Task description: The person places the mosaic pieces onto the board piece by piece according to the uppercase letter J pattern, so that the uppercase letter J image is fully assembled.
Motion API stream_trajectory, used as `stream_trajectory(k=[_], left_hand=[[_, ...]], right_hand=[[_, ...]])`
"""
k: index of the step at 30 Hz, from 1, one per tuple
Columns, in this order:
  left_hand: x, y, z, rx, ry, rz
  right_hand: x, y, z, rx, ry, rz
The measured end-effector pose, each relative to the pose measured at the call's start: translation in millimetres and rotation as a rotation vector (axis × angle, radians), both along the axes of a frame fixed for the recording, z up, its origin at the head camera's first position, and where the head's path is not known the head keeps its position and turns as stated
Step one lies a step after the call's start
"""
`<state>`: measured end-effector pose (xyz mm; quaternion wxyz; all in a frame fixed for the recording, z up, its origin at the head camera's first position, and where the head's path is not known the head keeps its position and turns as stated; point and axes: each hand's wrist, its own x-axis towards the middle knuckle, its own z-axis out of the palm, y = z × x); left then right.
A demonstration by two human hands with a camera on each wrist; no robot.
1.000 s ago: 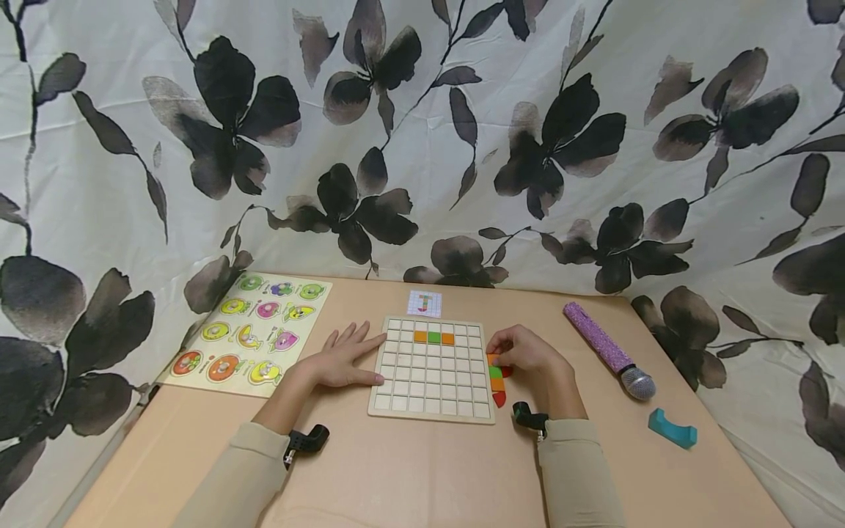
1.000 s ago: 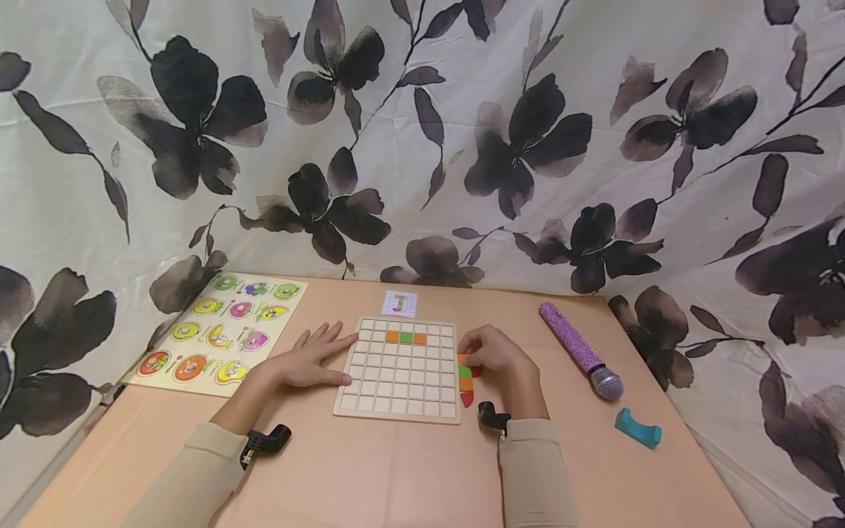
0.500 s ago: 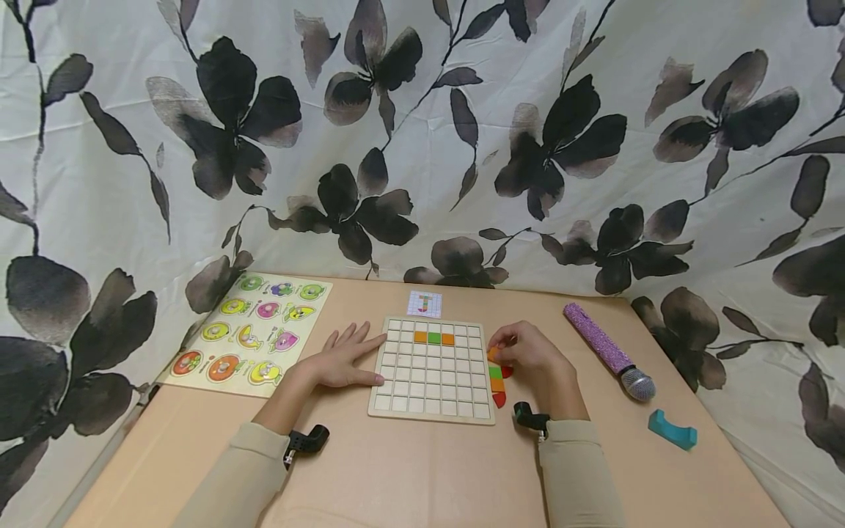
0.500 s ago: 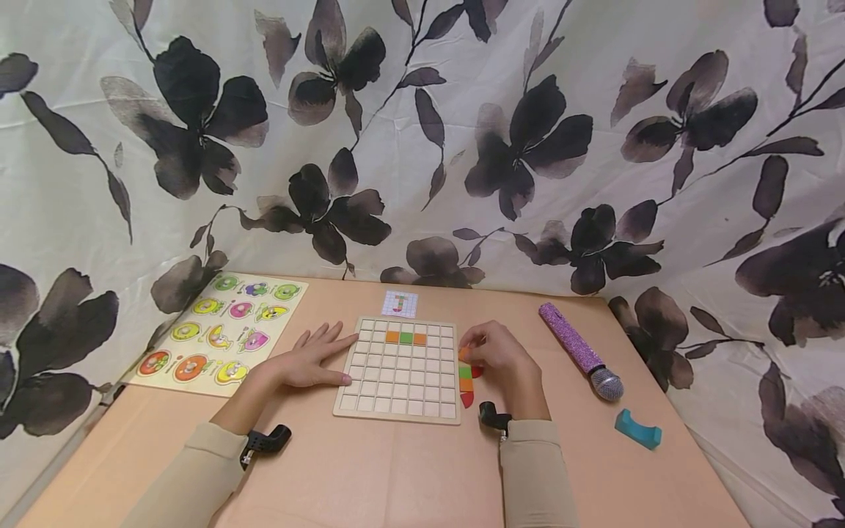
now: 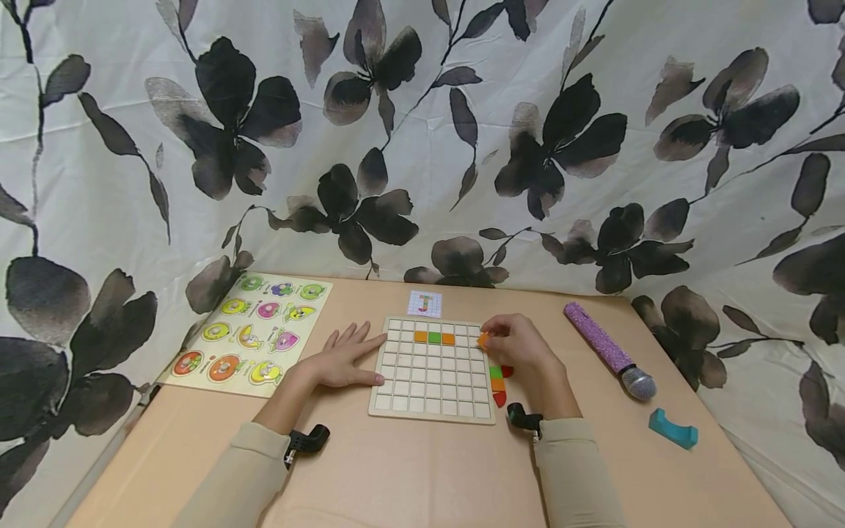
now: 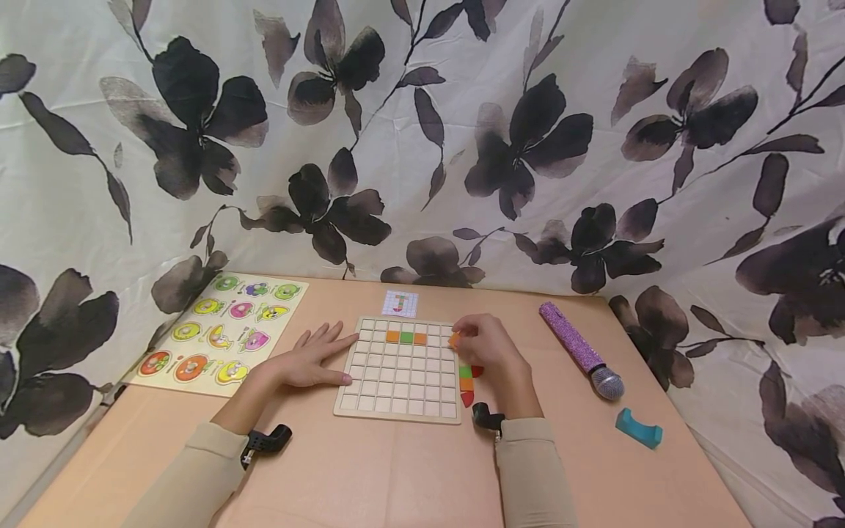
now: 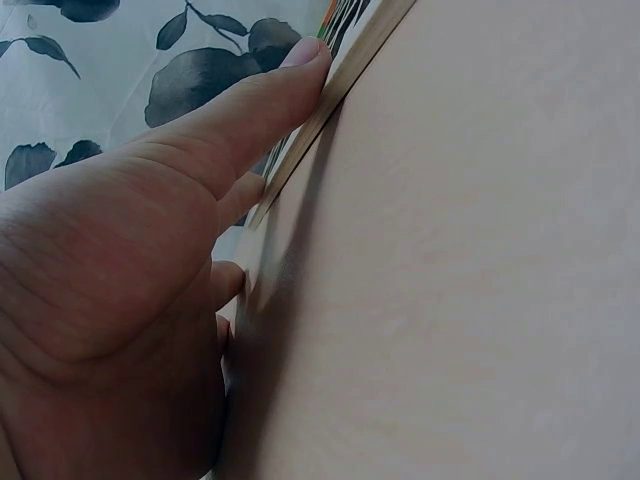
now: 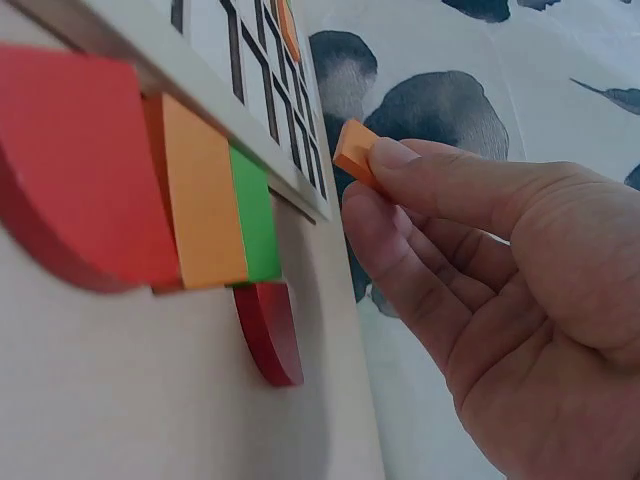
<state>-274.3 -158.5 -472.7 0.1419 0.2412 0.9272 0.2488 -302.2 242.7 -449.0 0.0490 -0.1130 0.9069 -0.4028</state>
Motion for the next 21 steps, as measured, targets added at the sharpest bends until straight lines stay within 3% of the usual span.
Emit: stream_trajectory(k=[16, 21], left_hand=[[-0.8, 0.1, -2.8, 0.049, -0.006, -0.007], [-0.9, -0.2, -2.0, 0.022, -0.003, -0.002]], right_hand=[[-0.3, -20.3, 1.3, -0.045, 0.044, 0.028], [1.5, -26.6, 3.6, -0.065, 0.032, 0.018]])
